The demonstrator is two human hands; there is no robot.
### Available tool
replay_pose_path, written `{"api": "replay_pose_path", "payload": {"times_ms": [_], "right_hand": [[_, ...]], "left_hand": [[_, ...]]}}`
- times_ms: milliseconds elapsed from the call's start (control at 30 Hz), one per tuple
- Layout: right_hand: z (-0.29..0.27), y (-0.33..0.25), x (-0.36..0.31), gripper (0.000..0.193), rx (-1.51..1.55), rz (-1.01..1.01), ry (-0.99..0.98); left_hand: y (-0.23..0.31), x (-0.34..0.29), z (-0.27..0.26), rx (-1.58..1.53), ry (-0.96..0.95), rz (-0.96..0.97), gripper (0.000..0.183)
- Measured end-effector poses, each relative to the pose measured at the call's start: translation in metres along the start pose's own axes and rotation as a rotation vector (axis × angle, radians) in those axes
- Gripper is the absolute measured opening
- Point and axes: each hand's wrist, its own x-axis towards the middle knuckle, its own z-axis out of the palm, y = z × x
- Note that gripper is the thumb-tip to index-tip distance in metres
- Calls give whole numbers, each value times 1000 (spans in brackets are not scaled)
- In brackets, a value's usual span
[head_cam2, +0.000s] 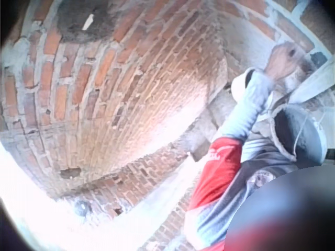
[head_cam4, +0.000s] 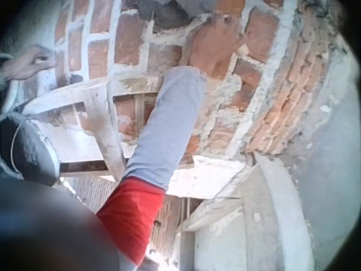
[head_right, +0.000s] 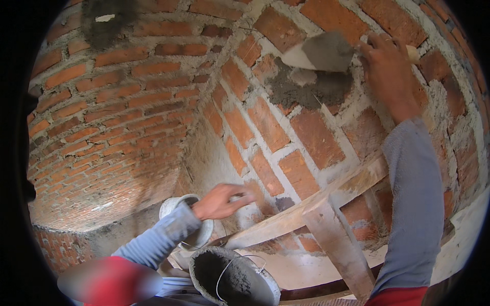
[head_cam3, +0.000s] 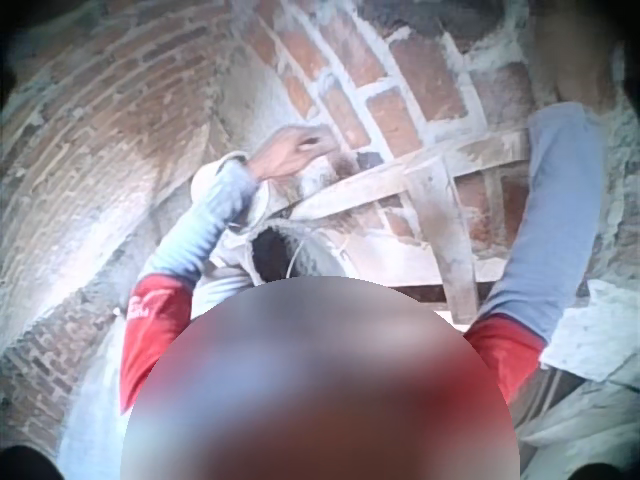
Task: The person scoops mortar from a bucket with a trowel and applies it to a brick wall, smoothing the surface. The person also places a small white rectangular object into the mortar and continues to spread and level the material.
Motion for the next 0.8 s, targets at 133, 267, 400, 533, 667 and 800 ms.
{"api": "replay_pose_path", "payload": {"times_ms": [133,267,400,533,667,800], "right_hand": [[9,2,14,22,-63,-53,-36],[10,2,22,21,-131,-80,-49],[18,0,26,22,-140,-113,-24],[26,-7,29,26,-154,-112,0],[16,-9,30,28,-201,-170,39],[-4,-2,29,23,-152,-222,10]], "left_hand": [[57,100,22,-177,-113,-13,53],[83,159,56,-355,-49,-109,65],[90,184,97,-527,-9,-133,71],[92,182,115,-645,-118,-120,79],[100,177,116,-789,-169,-155,86],[111,179,116,-829,-99,-129,96]]}}
